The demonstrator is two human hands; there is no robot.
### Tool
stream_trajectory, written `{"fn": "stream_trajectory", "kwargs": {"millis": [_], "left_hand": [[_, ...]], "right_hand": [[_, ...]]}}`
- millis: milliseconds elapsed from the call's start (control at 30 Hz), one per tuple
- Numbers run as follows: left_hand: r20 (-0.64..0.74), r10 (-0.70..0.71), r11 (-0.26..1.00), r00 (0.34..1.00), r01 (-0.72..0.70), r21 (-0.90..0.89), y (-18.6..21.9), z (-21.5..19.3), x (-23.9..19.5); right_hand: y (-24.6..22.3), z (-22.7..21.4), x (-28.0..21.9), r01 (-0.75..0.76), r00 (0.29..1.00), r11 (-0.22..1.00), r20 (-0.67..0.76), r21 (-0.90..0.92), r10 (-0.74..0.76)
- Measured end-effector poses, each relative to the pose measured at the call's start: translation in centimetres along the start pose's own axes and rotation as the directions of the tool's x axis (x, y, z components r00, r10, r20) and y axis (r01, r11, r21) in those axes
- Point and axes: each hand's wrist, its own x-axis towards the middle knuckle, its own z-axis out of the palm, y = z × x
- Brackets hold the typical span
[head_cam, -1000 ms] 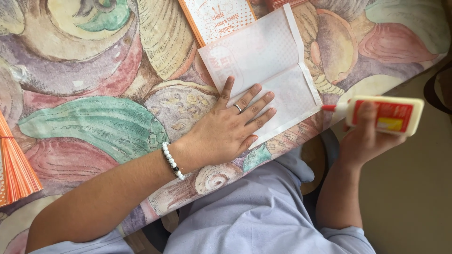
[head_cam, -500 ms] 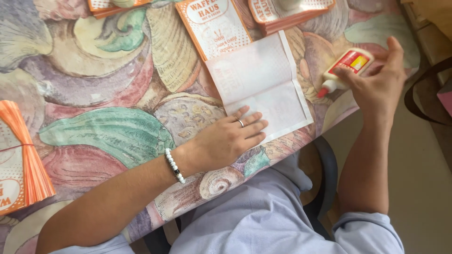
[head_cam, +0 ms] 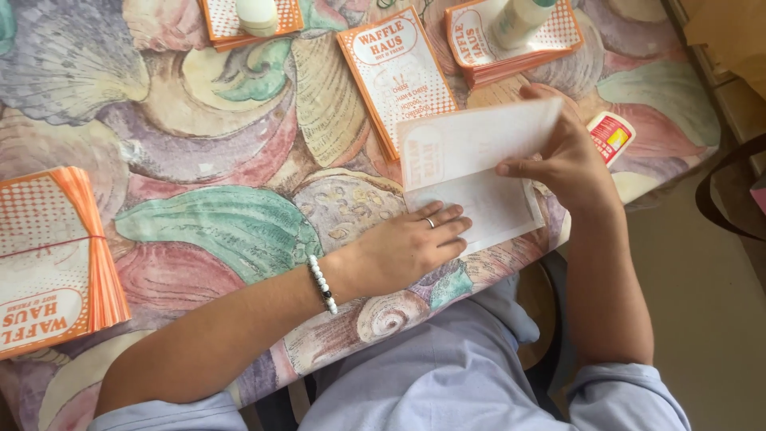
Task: Applying glue to the edges of paper bags and folding them to assemble or seal them.
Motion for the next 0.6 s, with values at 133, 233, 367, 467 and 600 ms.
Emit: {"fn": "stream_trajectory", "kwargs": {"millis": [133,233,367,467,600], "left_hand": [[-0.212,0.124,0.99,0.969,-0.135,-0.036,1.2,-3.5,0.1],[-0.717,0.079,0.985,0.693,-0.164,-0.05,1.8,-8.1,0.1],[-0.43,-0.664,0.702,0.612,0.313,-0.639,-0.9,-11.4,1.1],[0.352,-0.758,0.172,0.549,0.689,-0.704,-1.5,-12.3,2.7],[0.525,-0.536,-0.232,0.661,0.482,-0.845,-1.7,-6.5,2.0]], "right_hand": [[1.5,-0.6,-1.1,0.014,0.998,0.999,0.061,-0.037,-0.012],[1.6,-1.5,-1.6,0.378,0.883,0.908,0.226,0.179,-0.412],[-2.5,-1.1,-3.6,0.552,0.744,0.818,0.349,0.158,-0.57],[-4.4,0.4,-4.4,0.569,0.737,0.815,0.373,0.107,-0.564],[-4.5,1.4,-3.2,0.615,0.665,0.786,0.497,0.058,-0.557]]}}
